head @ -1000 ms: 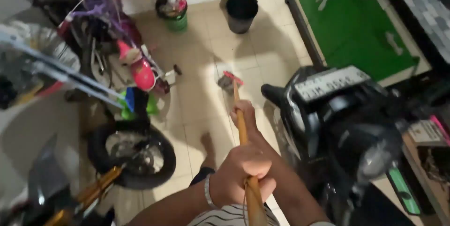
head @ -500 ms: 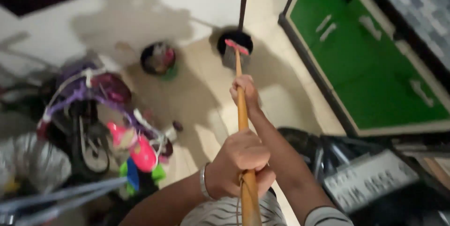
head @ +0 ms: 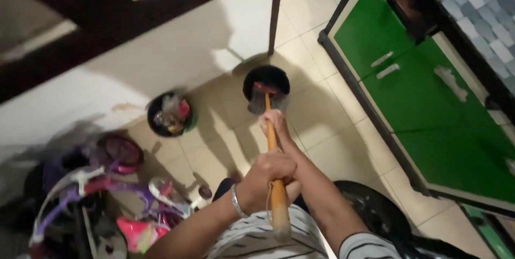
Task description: Mopping a tiled floor in a garage area around parked motorcycles and bicycles.
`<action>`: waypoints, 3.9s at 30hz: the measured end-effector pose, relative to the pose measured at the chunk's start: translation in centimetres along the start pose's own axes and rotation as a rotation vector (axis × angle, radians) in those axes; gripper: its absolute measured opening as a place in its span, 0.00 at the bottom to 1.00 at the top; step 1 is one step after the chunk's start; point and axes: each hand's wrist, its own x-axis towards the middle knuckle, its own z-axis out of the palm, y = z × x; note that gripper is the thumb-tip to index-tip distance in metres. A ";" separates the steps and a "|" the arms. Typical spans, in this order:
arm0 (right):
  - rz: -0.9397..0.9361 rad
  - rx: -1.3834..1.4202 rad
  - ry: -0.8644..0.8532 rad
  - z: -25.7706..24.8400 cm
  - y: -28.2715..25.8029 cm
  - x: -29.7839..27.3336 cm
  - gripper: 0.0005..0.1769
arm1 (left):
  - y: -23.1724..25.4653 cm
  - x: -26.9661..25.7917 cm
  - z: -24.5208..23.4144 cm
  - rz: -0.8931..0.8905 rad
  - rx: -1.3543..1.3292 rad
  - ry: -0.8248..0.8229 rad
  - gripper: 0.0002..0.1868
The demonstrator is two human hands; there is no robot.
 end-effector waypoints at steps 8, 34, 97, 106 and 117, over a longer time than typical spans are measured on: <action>0.063 0.093 0.138 3.9 3.9 7.0 0.05 | -8.6 8.4 -6.9 -0.042 -0.156 -0.255 0.13; 1.291 0.409 -0.466 -3.5 1.0 13.7 0.51 | -29.6 13.8 -11.4 -0.226 -0.311 -0.855 0.20; 1.651 0.675 -0.275 14.7 15.8 18.8 0.21 | -53.2 0.7 -3.6 -1.658 -0.444 -0.038 0.17; 1.592 0.970 -0.136 13.9 16.8 12.4 0.14 | -52.5 7.8 -9.5 -1.584 -0.581 -0.743 0.18; 1.608 0.716 -0.229 18.4 24.7 7.8 0.14 | -63.7 3.9 -7.4 -1.561 -0.346 -0.605 0.17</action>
